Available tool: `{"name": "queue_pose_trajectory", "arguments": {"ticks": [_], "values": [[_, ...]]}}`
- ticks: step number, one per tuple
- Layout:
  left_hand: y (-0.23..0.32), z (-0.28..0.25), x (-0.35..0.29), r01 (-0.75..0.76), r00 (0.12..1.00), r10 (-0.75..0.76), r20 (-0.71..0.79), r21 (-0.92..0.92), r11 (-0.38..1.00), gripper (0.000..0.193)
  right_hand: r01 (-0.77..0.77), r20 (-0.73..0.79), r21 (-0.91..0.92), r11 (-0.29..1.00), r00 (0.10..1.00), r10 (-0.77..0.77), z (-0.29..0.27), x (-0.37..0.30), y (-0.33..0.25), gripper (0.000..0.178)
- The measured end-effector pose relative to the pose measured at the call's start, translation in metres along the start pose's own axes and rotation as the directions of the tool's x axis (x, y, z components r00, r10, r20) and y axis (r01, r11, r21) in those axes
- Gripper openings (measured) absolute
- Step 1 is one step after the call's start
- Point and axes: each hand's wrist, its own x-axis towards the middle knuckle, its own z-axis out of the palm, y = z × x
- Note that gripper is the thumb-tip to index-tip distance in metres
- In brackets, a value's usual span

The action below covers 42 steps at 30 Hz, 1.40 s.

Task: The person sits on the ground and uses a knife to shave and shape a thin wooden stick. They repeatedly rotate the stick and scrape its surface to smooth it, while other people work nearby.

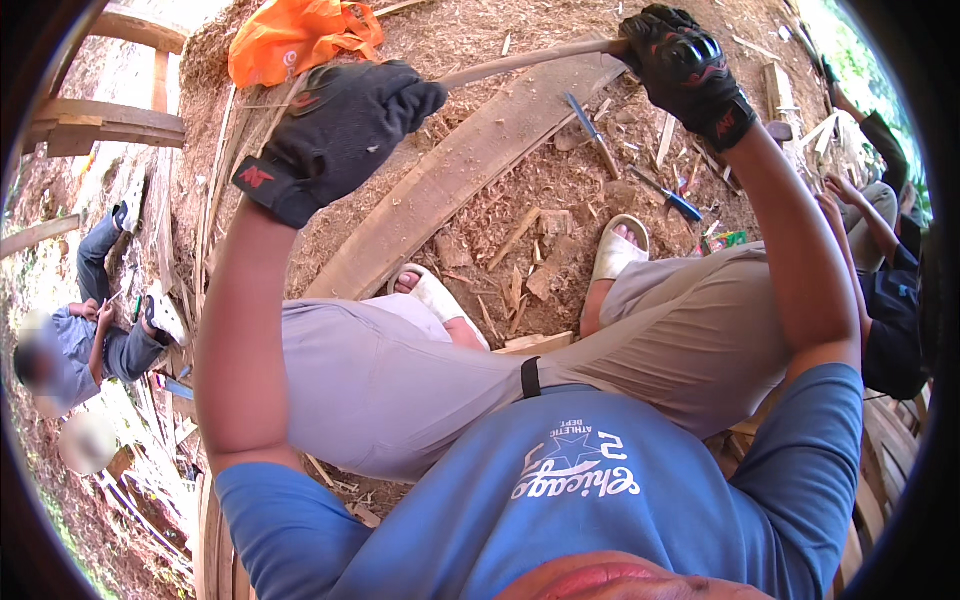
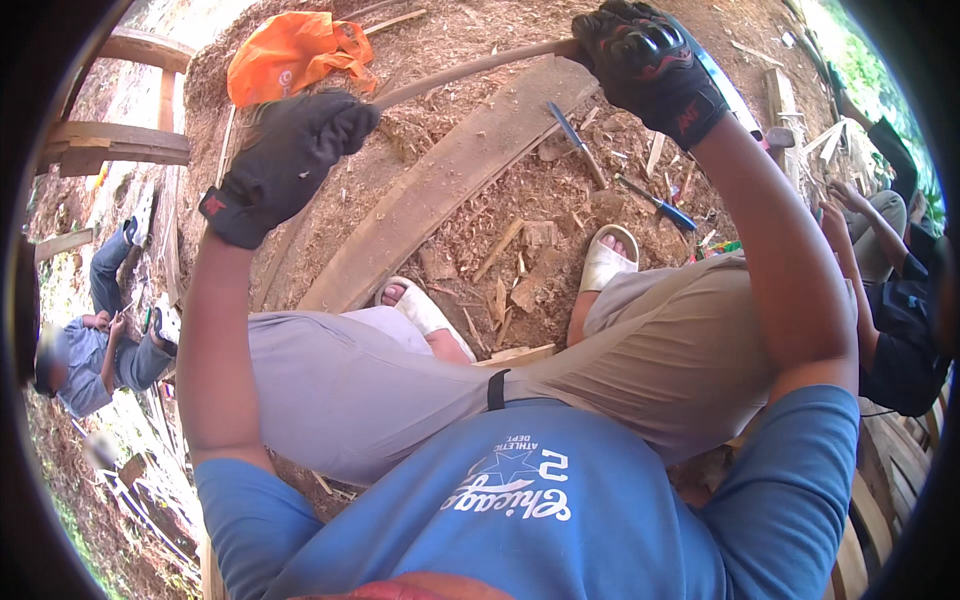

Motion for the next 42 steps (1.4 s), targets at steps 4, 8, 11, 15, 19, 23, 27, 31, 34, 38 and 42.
{"name": "queue_pose_trajectory", "arguments": {"ticks": [4, 8, 11, 15, 19, 23, 27, 31, 34, 38, 42], "values": [[0.009, -0.003, 0.001, -0.038, 0.999, 0.032, 0.04, 0.162, 0.986, 0.024, 0.073, 0.0, 0.074, 0.995, 0.997, -0.073, 0.009, -0.007, -0.001, 0.024], [-0.003, 0.012, 0.005, 0.019, 0.977, -0.01, 0.213, -0.043, 0.999, 0.025, 0.112, 0.002, 0.177, 0.978, 0.993, -0.114, 0.04, -0.007, -0.041, 0.028], [0.014, 0.034, 0.003, -0.189, 0.977, 0.178, 0.12, 0.09, 0.978, 0.028, 0.141, -0.05, 0.372, 0.917, 0.99, -0.131, 0.027, 0.009, -0.091, 0.025], [-0.003, 0.004, 0.002, 0.063, 0.994, -0.045, 0.097, -0.194, 0.979, 0.03, 0.075, 0.035, 0.121, 0.99, 0.996, -0.08, 0.03, -0.009, -0.005, 0.026], [0.002, 0.005, 0.002, 0.074, 0.979, -0.051, 0.196, -0.113, 0.991, 0.032, 0.088, 0.02, 0.113, 0.99, 0.996, -0.091, 0.035, -0.007, -0.026, 0.024], [0.028, 0.042, 0.017, -0.078, 0.986, 0.063, 0.157, 0.094, 0.993, 0.037, 0.202, -0.175, 0.31, 0.929, 0.973, -0.152, 0.063, -0.008, -0.06, 0.022], [-0.009, 0.006, 0.003, 0.052, 0.999, -0.051, 0.011, -0.177, 0.983, 0.04, 0.08, -0.007, 0.045, 0.996, 0.997, -0.079, 0.031, -0.004, 0.002, 0.023], [0.033, 0.042, 0.02, -0.12, 0.992, 0.119, 0.043, 0.021, 0.993, 0.032, 0.157, -0.284, 0.479, 0.864, 0.959, -0.016, 0.059, 0.004, -0.073, 0.015], [0.033, 0.027, 0.017, 0.006, 0.997, -0.008, 0.077, 0.027, 1.0, 0.036, 0.354, -0.239, 0.243, 0.903, 0.924, -0.298, 0.029, 0.017, -0.041, 0.024], [0.007, 0.005, -0.004, 0.101, 0.995, -0.1, 0.016, -0.193, 0.976, 0.04, 0.056, -0.085, -0.02, 0.998, 0.995, -0.058, 0.035, -0.004, 0.001, 0.023], [0.044, 0.033, 0.014, 0.005, 0.987, -0.018, 0.157, 0.082, 0.997, 0.028, 0.235, -0.194, 0.164, 0.958, 0.96, -0.203, 0.044, 0.001, -0.056, 0.016]]}}
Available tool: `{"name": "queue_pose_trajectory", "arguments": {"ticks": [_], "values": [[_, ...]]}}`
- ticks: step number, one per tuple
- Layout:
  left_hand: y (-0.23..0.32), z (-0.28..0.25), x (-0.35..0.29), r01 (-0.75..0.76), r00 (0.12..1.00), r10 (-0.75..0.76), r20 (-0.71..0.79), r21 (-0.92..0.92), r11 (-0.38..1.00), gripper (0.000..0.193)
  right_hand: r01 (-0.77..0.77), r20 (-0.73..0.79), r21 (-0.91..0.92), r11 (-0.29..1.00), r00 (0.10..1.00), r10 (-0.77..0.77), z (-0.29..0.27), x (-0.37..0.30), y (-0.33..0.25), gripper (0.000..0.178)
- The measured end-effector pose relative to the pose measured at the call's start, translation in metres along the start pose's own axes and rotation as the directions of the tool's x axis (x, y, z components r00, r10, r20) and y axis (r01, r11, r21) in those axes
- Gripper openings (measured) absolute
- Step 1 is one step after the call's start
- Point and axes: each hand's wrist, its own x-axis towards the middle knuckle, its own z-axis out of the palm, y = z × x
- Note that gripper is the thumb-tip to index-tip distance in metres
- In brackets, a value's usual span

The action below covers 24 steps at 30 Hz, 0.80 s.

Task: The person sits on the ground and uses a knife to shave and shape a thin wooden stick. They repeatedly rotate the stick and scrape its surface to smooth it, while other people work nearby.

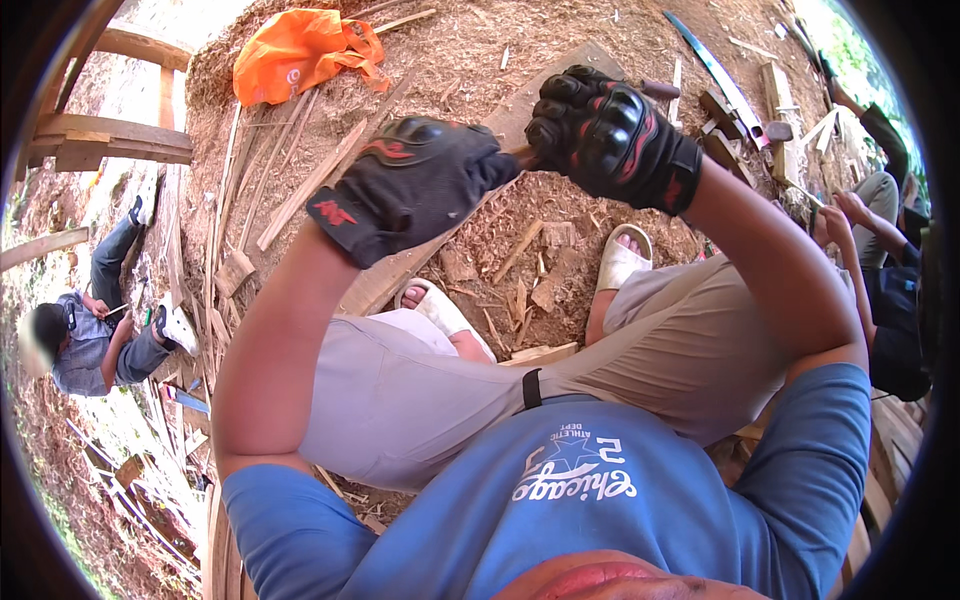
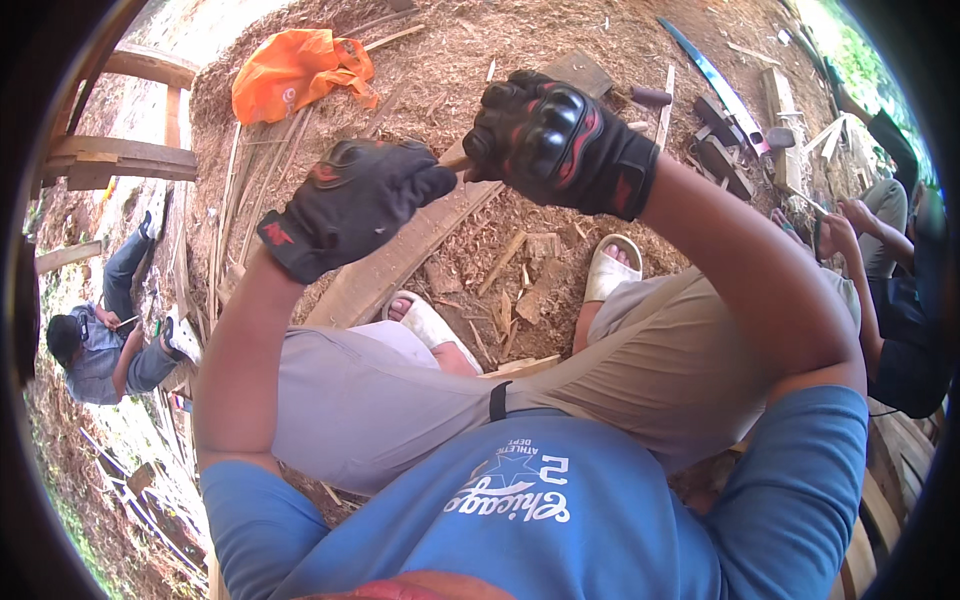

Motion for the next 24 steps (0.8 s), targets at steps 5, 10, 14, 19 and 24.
{"name": "queue_pose_trajectory", "arguments": {"ticks": [5, 10, 14, 19, 24], "values": [[-0.034, -0.032, -0.033, 0.09, 0.987, -0.122, -0.105, -0.264, 0.96, 0.016, -0.176, 0.152, -0.217, 0.96, 0.966, 0.211, -0.044, -0.032, 0.058, 0.023], [-0.019, -0.023, -0.015, 0.075, 0.997, -0.074, -0.016, 0.054, 0.996, 0.014, -0.194, 0.081, -0.091, 0.977, 0.976, 0.202, -0.017, -0.037, 0.041, 0.025], [-0.02, -0.015, -0.007, 0.024, 0.999, -0.023, 0.049, -0.028, 0.999, 0.021, -0.028, -0.051, -0.03, 0.999, 0.998, 0.026, -0.01, -0.002, -0.002, 0.016], [-0.002, -0.018, -0.001, 0.104, 0.991, -0.105, 0.082, 0.02, 0.994, 0.032, -0.073, 0.039, -0.002, 0.997, 0.997, 0.073, -0.013, -0.011, 0.009, 0.019], [-0.029, -0.008, -0.028, 0.088, 0.995, -0.09, -0.038, -0.046, 0.995, 0.037, -0.184, 0.158, -0.127, 0.975, 0.967, 0.203, -0.017, -0.048, 0.039, 0.019]]}}
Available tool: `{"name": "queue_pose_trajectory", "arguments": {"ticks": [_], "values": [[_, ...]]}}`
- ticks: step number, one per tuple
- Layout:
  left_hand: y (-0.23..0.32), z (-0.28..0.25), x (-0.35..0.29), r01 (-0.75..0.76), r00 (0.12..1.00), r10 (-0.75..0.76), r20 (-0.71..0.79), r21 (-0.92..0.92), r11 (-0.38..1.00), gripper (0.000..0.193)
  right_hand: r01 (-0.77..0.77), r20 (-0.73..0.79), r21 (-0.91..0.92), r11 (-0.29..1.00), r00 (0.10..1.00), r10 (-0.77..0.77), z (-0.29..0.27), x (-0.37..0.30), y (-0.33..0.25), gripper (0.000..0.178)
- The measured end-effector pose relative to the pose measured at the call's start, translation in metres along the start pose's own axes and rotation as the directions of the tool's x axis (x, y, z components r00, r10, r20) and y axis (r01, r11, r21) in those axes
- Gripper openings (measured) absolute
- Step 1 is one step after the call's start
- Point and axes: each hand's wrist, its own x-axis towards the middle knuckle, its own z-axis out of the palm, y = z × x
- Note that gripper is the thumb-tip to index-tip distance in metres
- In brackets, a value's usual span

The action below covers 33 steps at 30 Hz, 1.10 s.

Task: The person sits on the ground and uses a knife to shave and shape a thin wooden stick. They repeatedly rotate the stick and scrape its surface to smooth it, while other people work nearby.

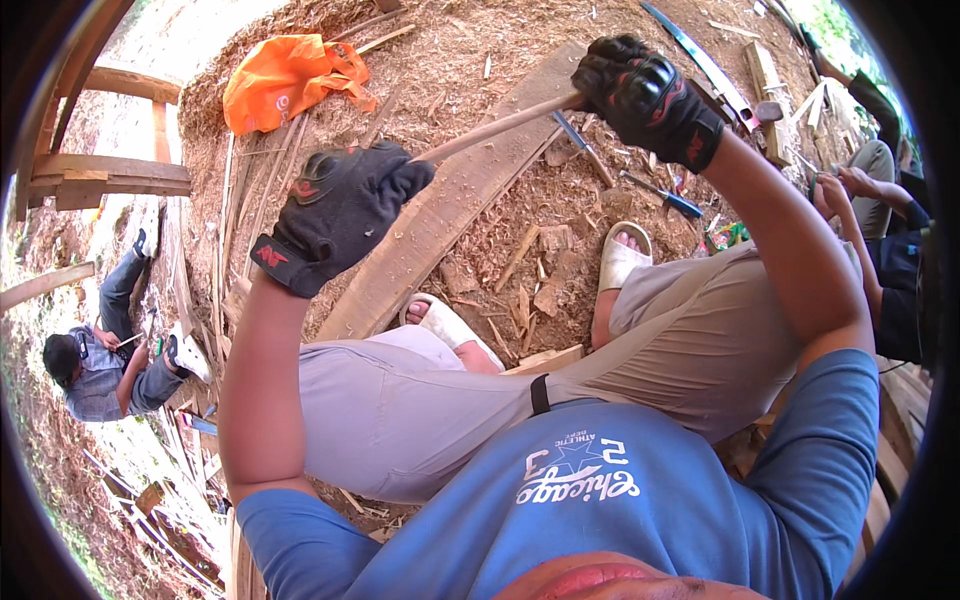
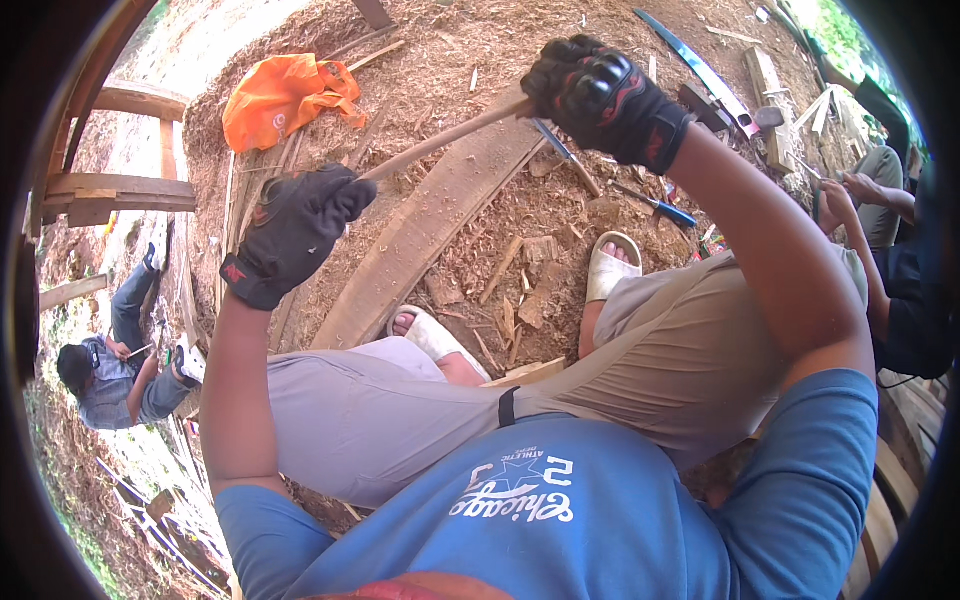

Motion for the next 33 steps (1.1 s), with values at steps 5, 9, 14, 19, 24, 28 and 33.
{"name": "queue_pose_trajectory", "arguments": {"ticks": [5, 9, 14, 19, 24, 28, 33], "values": [[0.029, 0.037, 0.021, -0.236, 0.97, 0.237, 0.043, -0.027, 0.971, 0.029, 0.196, -0.106, 0.227, 0.954, 0.979, -0.176, -0.008, 0.036, -0.074, 0.015], [0.007, -0.012, 0.021, 0.089, 0.996, -0.083, 0.035, -0.199, 0.976, 0.026, 0.046, 0.002, 0.07, 0.996, 0.999, -0.046, -0.01, 0.026, -0.007, 0.019], [0.025, 0.022, 0.033, -0.333, 0.94, 0.326, -0.097, -0.064, 0.941, 0.021, 0.186, -0.222, 0.271, 0.944, 0.967, -0.126, -0.002, 0.04, -0.06, 0.014], [0.018, -0.011, 0.029, 0.063, 0.998, -0.066, -0.003, -0.265, 0.962, 0.028, 0.108, -0.087, 0.153, 0.982, 0.992, -0.096, -0.015, 0.044, 0.001, 0.011], [0.027, 0.01, 0.035, -0.144, 0.989, 0.147, 0.035, -0.077, 0.987, 0.018, 0.113, -0.088, 0.19, 0.975, 0.991, -0.097, -0.007, 0.034, -0.037, 0.018], [0.022, 0.004, 0.031, -0.113, 0.994, 0.112, -0.012, -0.177, 0.978, 0.027, 0.292, -0.236, 0.167, 0.942, 0.939, -0.249, -0.017, 0.05, -0.038, 0.022], [-0.005, -0.029, 0.002, 0.098, 0.994, -0.095, 0.048, -0.064, 0.993, 0.026, -0.021, 0.011, 0.068, 0.997, 1.0, 0.02, -0.005, 0.006, 0.012, 0.023]]}}
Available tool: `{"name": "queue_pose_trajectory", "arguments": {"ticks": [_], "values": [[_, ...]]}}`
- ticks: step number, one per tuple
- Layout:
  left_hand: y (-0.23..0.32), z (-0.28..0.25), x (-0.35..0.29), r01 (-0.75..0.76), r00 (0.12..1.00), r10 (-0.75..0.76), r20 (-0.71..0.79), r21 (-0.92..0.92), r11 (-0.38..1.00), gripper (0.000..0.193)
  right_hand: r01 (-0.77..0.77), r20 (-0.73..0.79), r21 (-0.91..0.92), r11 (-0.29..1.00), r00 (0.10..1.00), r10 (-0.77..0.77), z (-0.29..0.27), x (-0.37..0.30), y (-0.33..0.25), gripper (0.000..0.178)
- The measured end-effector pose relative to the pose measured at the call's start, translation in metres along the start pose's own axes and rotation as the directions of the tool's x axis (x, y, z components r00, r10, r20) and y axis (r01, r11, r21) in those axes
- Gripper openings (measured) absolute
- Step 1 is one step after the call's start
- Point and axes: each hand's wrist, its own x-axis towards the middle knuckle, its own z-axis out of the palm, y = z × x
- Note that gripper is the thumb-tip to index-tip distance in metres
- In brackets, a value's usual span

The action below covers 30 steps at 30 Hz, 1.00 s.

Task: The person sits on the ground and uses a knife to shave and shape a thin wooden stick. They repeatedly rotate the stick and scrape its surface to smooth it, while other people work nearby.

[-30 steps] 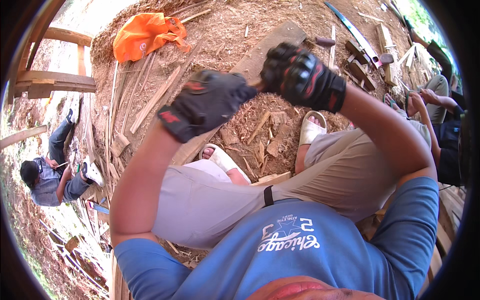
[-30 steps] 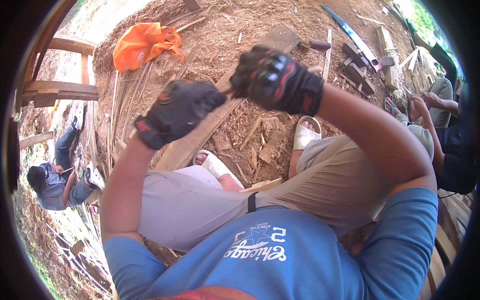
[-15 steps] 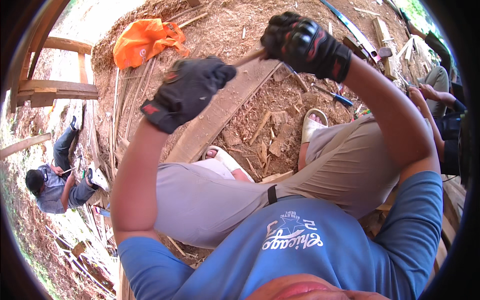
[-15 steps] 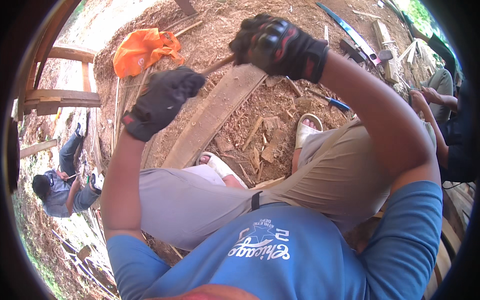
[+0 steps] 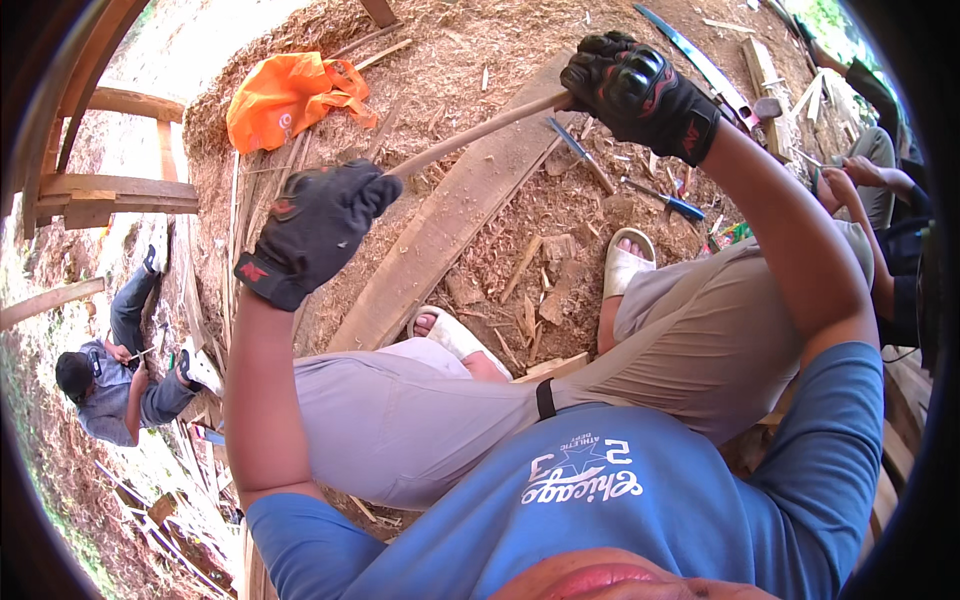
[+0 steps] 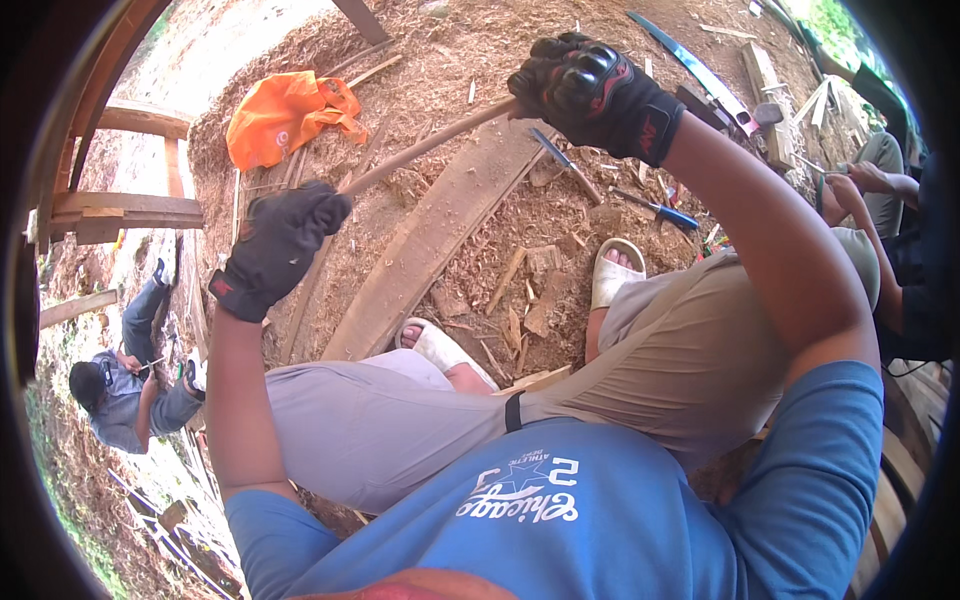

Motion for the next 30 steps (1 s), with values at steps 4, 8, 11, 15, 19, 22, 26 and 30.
{"name": "queue_pose_trajectory", "arguments": {"ticks": [4, 8, 11, 15, 19, 22, 26, 30], "values": [[0.024, 0.024, 0.003, 0.038, 0.999, -0.046, 0.022, 0.281, 0.959, 0.036, 0.054, 0.056, -0.071, 0.996, 0.997, -0.05, 0.003, -0.002, -0.006, 0.02], [0.027, 0.029, 0.012, 0.058, 0.997, -0.069, 0.033, 0.271, 0.961, 0.036, 0.073, -0.018, -0.004, 0.997, 0.997, -0.073, 0.008, -0.008, 0.006, 0.022], [0.023, 0.037, 0.016, 0.02, 0.998, -0.036, 0.047, 0.303, 0.953, 0.034, -0.016, 0.152, 0.027, 0.999, 0.988, 0.012, 0.008, -0.001, -0.023, 0.022], [0.042, 0.071, 0.025, -0.1, 0.994, 0.079, 0.081, 0.301, 0.948, 0.032, 0.138, -0.077, 0.203, 0.969, 0.989, -0.125, 0.018, 0.024, -0.087, 0.009], [0.044, 0.031, 0.033, 0.097, 0.973, -0.147, 0.176, 0.265, 0.959, 0.042, 0.085, 0.043, 0.123, 0.989, 0.995, -0.091, 0.002, 0.014, -0.037, 0.017], [0.015, 0.042, 0.024, -0.033, 0.999, 0.026, 0.028, 0.313, 0.949, 0.048, 0.072, 0.006, -0.005, 0.997, 0.997, -0.072, 0.006, 0.008, -0.017, 0.023], [0.039, 0.067, 0.027, -0.143, 0.989, 0.132, 0.059, 0.233, 0.962, 0.045, 0.108, -0.125, 0.155, 0.982, 0.988, -0.089, 0.028, 0.027, -0.09, 0.026], [0.028, 0.02, 0.028, -0.013, 0.998, -0.002, 0.065, 0.23, 0.973, 0.047, 0.028, 0.023, 0.118, 0.993, 0.999, -0.031, 0.0, 0.014, -0.011, 0.024]]}}
